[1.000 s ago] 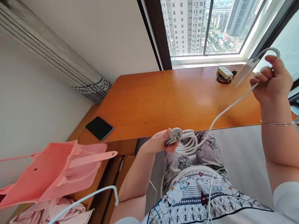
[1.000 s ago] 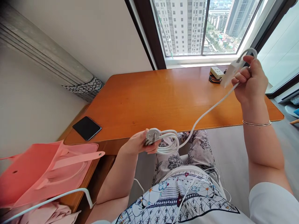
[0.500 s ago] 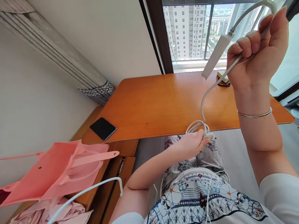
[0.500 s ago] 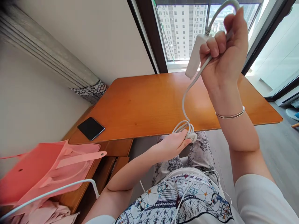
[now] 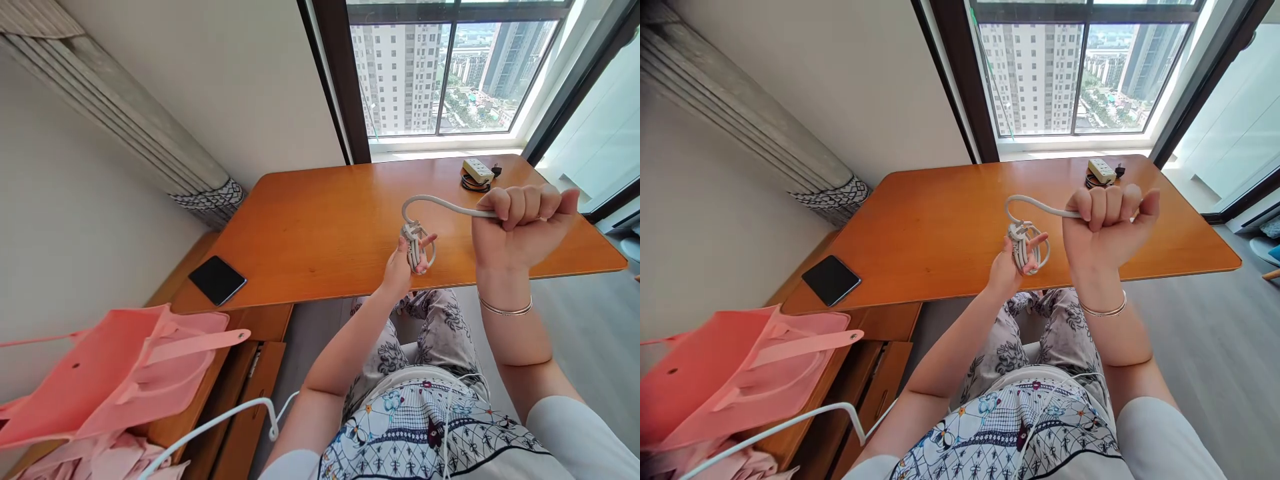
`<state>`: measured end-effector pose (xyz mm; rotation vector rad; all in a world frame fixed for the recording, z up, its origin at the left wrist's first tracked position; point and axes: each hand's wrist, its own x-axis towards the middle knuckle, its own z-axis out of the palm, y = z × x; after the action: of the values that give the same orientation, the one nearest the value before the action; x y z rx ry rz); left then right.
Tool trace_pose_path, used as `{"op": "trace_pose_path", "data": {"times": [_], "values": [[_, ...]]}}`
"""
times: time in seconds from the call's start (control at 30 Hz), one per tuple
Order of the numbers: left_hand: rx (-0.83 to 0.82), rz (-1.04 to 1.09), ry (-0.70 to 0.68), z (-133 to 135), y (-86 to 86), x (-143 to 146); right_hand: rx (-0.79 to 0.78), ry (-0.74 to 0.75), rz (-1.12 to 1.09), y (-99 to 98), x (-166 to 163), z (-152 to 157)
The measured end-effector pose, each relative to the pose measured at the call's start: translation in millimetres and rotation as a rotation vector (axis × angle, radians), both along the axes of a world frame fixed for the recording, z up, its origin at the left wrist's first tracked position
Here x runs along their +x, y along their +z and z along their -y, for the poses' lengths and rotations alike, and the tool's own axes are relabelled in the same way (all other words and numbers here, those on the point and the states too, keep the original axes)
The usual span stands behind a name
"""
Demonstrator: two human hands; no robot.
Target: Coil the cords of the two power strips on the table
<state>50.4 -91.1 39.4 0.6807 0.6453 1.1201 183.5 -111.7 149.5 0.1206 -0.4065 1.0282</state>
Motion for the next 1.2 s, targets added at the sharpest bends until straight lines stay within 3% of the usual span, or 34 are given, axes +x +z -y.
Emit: {"op": "trace_pose_path", "data": {"times": [0.2, 0.37, 0.5, 0.6, 0.83, 0.93, 1.1, 1.2], "values": [[-0.012, 0.044, 0.129, -9.0, 2.9, -5.1, 0.094, -0.073, 0.398, -55.4, -17.8, 30.2], [0.002, 0.141, 0.066, -8.6, 18.7, -14.3, 0.197, -0.002, 0.625, -91.5, -44.1, 56.6], [0.014, 0.18, 0.038, 4.0, 37.0, -14.4, 0.297, 0.097, 0.802, -113.4, -55.9, 58.9], [0.0, 0.2, 0.001, 12.9, 47.6, -15.1, 0.34, 0.132, 0.889, -119.5, -55.8, 55.6], [-0.016, 0.249, 0.029, 20.5, 58.6, -27.4, 0.196, 0.219, 0.91, -120.8, -44.5, 53.2], [0.021, 0.301, 0.043, 22.3, 60.2, -37.0, 0.006, 0.313, 0.87, -117.0, -36.2, 55.8], [0.05, 0.378, 0.076, 26.1, 59.8, -58.4, -0.457, 0.479, 0.467, -98.9, -2.4, 55.5], [0.08, 0.382, 0.013, 28.3, 55.7, -67.8, -0.613, 0.703, 0.236, -90.4, 23.8, 45.5]]}}
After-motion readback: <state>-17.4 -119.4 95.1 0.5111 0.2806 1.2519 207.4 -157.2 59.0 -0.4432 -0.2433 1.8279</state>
